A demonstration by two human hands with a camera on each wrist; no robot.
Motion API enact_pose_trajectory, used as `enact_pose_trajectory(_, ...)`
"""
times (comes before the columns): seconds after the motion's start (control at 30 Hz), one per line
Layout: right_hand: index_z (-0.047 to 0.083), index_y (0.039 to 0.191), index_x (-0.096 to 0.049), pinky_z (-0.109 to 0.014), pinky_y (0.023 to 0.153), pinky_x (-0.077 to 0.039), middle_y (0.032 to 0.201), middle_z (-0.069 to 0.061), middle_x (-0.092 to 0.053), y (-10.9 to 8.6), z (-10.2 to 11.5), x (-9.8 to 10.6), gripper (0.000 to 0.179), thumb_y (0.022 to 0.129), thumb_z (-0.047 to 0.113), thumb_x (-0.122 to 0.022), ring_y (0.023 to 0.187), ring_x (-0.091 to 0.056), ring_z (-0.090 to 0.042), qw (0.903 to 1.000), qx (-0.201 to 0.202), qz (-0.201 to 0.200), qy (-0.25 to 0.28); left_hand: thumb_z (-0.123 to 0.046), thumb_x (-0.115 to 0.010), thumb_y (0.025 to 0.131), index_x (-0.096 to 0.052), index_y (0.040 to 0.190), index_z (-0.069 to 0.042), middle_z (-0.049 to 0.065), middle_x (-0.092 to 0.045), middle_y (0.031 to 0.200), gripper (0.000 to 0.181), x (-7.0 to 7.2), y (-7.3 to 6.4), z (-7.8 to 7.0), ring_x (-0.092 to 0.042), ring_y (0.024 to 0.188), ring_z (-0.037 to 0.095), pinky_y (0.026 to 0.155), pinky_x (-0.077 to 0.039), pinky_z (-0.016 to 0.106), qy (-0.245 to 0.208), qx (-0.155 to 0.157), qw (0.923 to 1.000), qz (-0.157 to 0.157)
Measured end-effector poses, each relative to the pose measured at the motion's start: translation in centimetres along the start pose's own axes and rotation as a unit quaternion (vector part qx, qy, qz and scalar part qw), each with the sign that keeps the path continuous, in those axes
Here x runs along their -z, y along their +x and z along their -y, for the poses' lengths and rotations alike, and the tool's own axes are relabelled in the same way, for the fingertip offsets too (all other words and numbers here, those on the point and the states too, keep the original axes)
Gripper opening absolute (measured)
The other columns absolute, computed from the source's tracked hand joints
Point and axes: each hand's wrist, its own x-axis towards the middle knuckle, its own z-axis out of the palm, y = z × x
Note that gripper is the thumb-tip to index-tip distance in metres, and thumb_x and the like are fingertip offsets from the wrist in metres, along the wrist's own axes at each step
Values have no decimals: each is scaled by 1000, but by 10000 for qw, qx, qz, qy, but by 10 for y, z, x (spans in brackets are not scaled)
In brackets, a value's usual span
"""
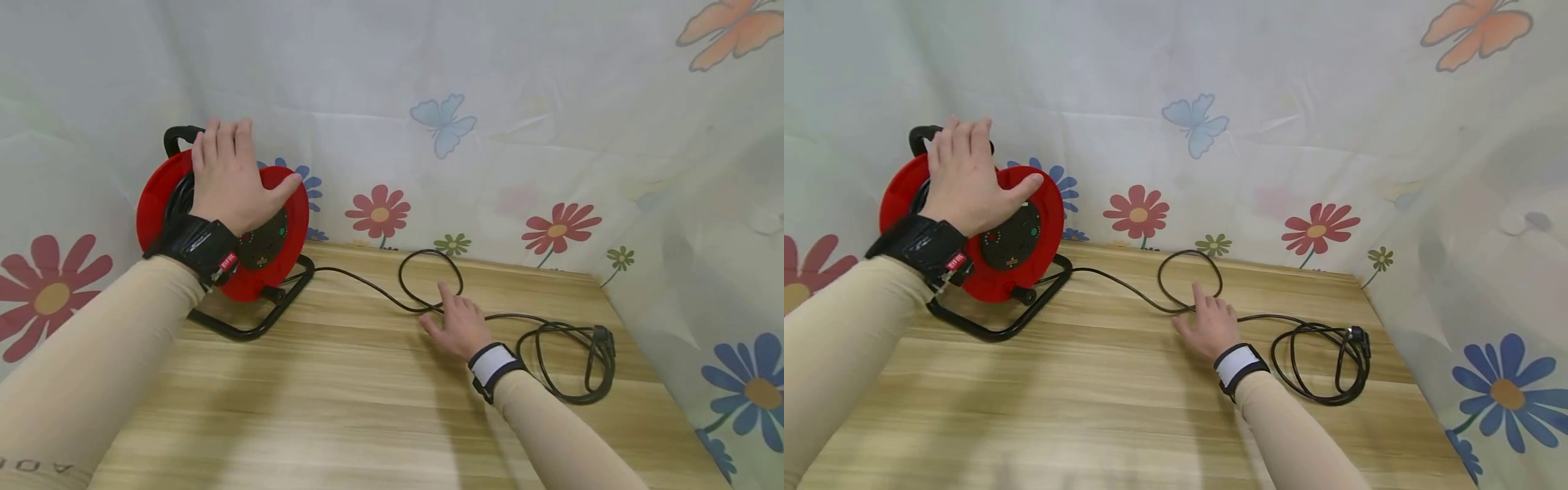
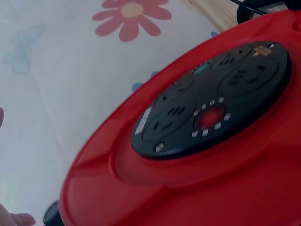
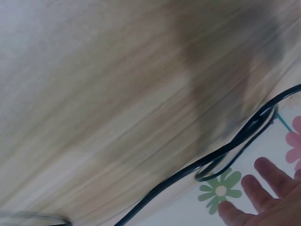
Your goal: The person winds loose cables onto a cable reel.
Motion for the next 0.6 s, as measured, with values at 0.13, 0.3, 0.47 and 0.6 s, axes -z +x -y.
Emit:
enact_pose_trajectory(0.13, 7, 149, -22, -57, 104, -36, 132, -29, -52, 8, 2, -8, 80, 91, 52, -52, 120, -45, -43, 9998, 180, 36, 16, -50, -51, 86, -10, 149, 3, 28, -15, 152, 92, 8, 14, 14, 4, 140, 38, 113, -2, 63, 58, 121, 9994, 323)
enact_pose_trajectory(0.3, 9, 147, -30, -53, 103, -39, 129, -24, -55, 15, 8, -17, 70, 92, 45, -53, 120, -47, -36, 9988, 453, 204, 46, -44, -51, 88, -11, 147, 6, 31, -15, 151, 87, 9, 21, 26, 6, 140, 40, 113, -1, 63, 99, 306, 9975, 625)
enact_pose_trajectory(0.47, 15, 142, -43, -51, 98, -43, 122, -19, -59, 15, 11, -23, 55, 94, 38, -56, 113, -51, -33, 9973, 694, 216, 20, -33, -54, 89, -24, 138, 11, 35, -25, 145, 73, 7, 20, 28, 3, 140, 41, 114, -4, 62, 168, 301, 9973, 648)
enact_pose_trajectory(0.6, 13, 127, -59, -49, 92, -47, 116, -16, -60, 12, 10, -24, 40, 93, 34, -58, 106, -54, -31, 9964, 834, 135, -47, -28, -58, 88, -25, 137, 11, 34, -26, 143, 70, 5, 17, 26, 3, 140, 41, 114, -3, 62, 103, 224, 9970, 728)
